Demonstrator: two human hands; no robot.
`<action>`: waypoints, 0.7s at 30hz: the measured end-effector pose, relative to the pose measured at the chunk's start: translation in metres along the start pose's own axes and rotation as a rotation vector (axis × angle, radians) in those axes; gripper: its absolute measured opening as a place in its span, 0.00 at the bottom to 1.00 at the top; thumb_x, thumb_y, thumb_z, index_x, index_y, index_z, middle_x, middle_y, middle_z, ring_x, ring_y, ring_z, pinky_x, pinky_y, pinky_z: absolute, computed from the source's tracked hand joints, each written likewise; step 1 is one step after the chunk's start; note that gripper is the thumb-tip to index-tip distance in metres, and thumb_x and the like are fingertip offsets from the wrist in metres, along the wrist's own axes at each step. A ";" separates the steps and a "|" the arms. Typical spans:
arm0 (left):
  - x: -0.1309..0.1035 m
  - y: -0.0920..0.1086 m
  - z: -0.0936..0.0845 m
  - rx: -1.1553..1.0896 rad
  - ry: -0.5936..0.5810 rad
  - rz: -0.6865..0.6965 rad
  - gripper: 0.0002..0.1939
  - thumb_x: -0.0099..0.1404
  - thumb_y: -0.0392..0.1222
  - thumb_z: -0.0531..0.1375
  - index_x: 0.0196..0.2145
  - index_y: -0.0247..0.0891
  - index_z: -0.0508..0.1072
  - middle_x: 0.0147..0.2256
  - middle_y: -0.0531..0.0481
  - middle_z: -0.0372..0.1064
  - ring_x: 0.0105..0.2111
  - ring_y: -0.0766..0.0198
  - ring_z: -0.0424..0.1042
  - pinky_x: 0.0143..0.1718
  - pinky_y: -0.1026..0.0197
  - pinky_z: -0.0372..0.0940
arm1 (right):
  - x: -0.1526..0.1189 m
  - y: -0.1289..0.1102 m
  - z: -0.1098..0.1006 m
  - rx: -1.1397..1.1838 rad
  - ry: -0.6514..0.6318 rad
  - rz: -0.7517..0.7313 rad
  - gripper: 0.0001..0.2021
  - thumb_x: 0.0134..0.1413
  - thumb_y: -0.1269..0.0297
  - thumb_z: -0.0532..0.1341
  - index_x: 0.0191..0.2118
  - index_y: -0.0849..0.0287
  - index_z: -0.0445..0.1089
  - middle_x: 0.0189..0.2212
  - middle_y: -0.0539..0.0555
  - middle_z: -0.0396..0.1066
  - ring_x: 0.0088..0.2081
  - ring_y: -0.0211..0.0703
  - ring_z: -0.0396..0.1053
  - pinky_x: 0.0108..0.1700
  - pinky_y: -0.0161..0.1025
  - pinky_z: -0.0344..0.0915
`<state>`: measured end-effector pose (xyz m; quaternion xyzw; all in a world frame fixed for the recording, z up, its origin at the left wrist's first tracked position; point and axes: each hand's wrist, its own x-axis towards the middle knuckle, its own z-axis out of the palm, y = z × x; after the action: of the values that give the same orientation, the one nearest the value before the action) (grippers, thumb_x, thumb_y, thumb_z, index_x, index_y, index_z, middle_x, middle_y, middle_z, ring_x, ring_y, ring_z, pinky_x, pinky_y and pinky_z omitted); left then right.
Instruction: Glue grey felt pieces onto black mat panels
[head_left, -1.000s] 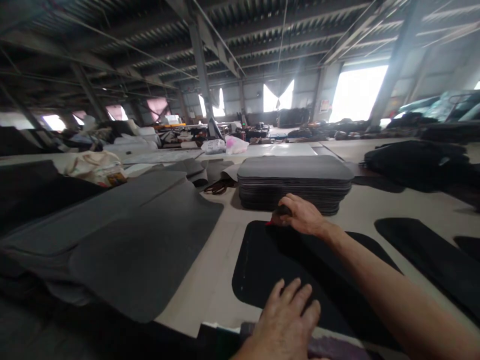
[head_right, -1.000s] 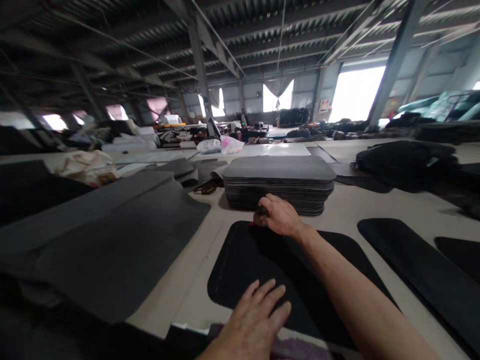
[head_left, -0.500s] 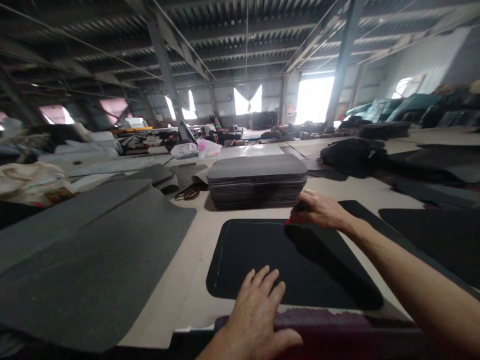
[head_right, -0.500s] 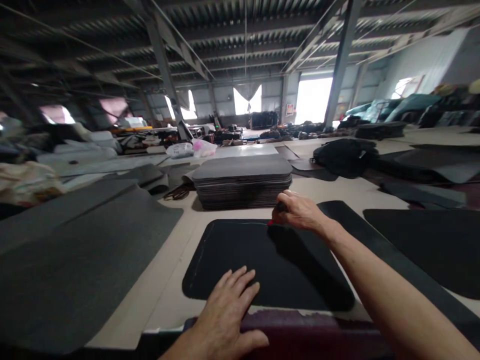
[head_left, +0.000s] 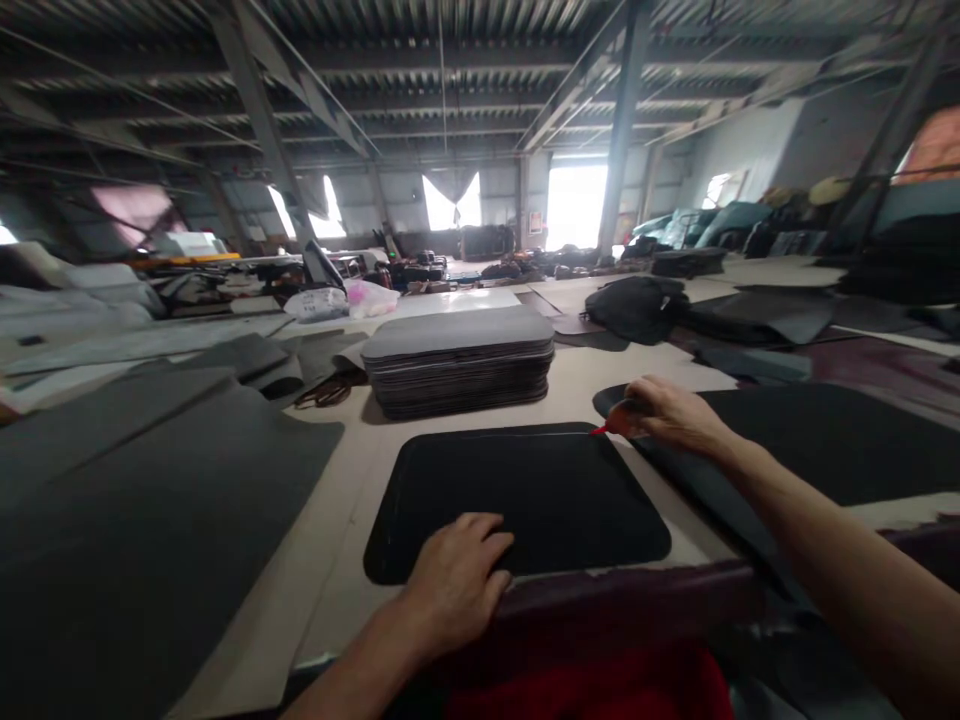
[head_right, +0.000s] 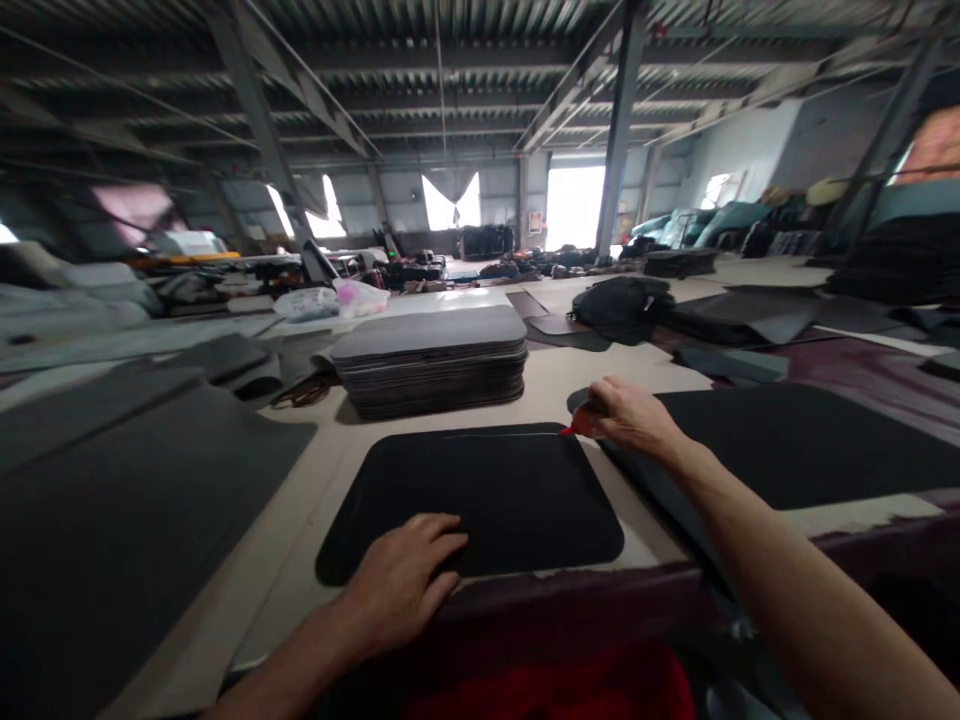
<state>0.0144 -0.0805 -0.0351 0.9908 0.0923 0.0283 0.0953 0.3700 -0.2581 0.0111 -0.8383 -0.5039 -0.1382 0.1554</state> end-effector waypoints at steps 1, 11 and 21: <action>0.002 0.000 -0.003 0.019 -0.016 -0.001 0.21 0.68 0.47 0.56 0.57 0.44 0.72 0.61 0.46 0.66 0.59 0.50 0.66 0.59 0.45 0.65 | -0.003 0.001 -0.001 -0.004 0.004 0.006 0.12 0.49 0.64 0.61 0.41 0.57 0.68 0.43 0.57 0.70 0.41 0.50 0.69 0.38 0.41 0.60; 0.035 -0.008 -0.027 0.153 -0.161 -0.003 0.35 0.56 0.62 0.63 0.55 0.36 0.75 0.56 0.37 0.69 0.54 0.40 0.68 0.53 0.42 0.68 | -0.035 -0.008 -0.025 -0.015 -0.038 -0.032 0.12 0.50 0.66 0.61 0.43 0.54 0.68 0.42 0.54 0.70 0.38 0.47 0.68 0.35 0.39 0.59; 0.042 -0.009 -0.032 0.192 -0.200 0.010 0.36 0.55 0.64 0.64 0.54 0.37 0.76 0.55 0.38 0.69 0.53 0.41 0.69 0.53 0.43 0.68 | -0.123 -0.020 -0.053 0.109 -0.098 -0.020 0.07 0.60 0.58 0.61 0.42 0.51 0.67 0.39 0.53 0.68 0.38 0.47 0.68 0.37 0.41 0.62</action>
<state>0.0522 -0.0584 -0.0039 0.9937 0.0796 -0.0789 0.0087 0.2924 -0.3693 0.0138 -0.8293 -0.5261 -0.0710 0.1744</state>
